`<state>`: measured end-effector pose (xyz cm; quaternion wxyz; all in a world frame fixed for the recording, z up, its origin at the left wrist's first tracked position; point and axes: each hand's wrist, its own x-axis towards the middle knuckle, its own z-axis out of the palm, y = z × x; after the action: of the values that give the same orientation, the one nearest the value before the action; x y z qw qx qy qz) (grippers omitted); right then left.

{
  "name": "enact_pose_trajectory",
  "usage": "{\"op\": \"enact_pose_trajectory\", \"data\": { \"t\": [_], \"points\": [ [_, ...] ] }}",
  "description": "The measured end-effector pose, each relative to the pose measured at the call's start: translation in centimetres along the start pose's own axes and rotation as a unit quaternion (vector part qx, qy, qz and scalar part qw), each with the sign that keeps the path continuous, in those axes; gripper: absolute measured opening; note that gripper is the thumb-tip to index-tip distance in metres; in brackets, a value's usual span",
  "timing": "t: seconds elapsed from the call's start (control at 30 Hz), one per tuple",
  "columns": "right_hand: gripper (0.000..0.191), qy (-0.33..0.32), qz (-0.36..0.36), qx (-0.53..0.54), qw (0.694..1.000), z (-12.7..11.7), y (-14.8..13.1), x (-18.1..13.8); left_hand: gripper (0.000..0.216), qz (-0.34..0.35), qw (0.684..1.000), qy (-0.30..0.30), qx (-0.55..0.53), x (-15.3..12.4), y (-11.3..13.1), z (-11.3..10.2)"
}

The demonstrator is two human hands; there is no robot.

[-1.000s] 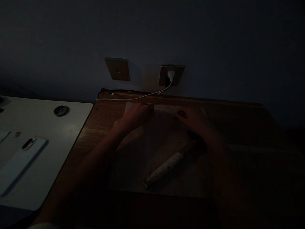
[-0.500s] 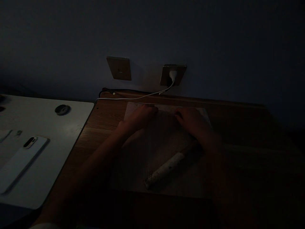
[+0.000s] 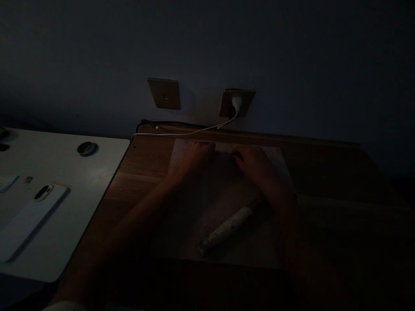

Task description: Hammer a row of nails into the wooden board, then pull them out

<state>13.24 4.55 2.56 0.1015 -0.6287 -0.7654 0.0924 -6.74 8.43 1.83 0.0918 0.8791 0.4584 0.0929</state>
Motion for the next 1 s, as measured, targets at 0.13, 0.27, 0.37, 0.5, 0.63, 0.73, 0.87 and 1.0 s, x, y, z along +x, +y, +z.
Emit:
{"op": "enact_pose_trajectory", "data": {
  "t": [0.13, 0.27, 0.37, 0.5, 0.63, 0.73, 0.87, 1.0],
  "points": [
    [0.022, 0.003, 0.0, -0.008, 1.0, 0.6, -0.5, 0.2, 0.024, -0.002, 1.0, -0.006, -0.01, 0.0, 0.0, 0.0],
    [0.026, 0.004, -0.004, -0.01, 1.0, 0.7, -0.8, 0.2, 0.025, 0.039, 0.999, -0.017, -0.031, 0.0, -0.1, -0.4],
    [0.025, 0.02, -0.012, -0.001, 1.0, 0.4, -0.8, 0.1, 0.025, 0.061, 0.996, -0.03, -0.053, 0.0, -0.3, -0.8],
    [0.026, 0.035, -0.018, 0.016, 0.999, 0.4, -1.2, 0.0, 0.024, 0.051, 0.996, -0.025, -0.074, 0.2, -0.6, -0.8],
    [0.03, 0.027, -0.03, 0.003, 0.999, 1.1, -2.0, 0.3, 0.02, 0.031, 0.996, -0.013, -0.085, 0.3, -0.9, -0.3],
    [0.03, 0.036, -0.034, -0.015, 0.999, 1.7, -2.6, 0.4, 0.02, 0.025, 0.996, 0.0, -0.083, 0.2, -0.8, -0.2],
    [0.03, 0.036, -0.028, -0.023, 0.999, 1.8, -2.9, 0.4, 0.019, 0.019, 0.997, 0.009, -0.073, 0.1, -0.7, -0.6],
    [0.034, 0.032, -0.044, -0.021, 0.998, 1.8, -2.6, 0.3, 0.016, 0.029, 0.993, 0.03, -0.113, 0.4, -0.7, -0.8]
  ]
}}
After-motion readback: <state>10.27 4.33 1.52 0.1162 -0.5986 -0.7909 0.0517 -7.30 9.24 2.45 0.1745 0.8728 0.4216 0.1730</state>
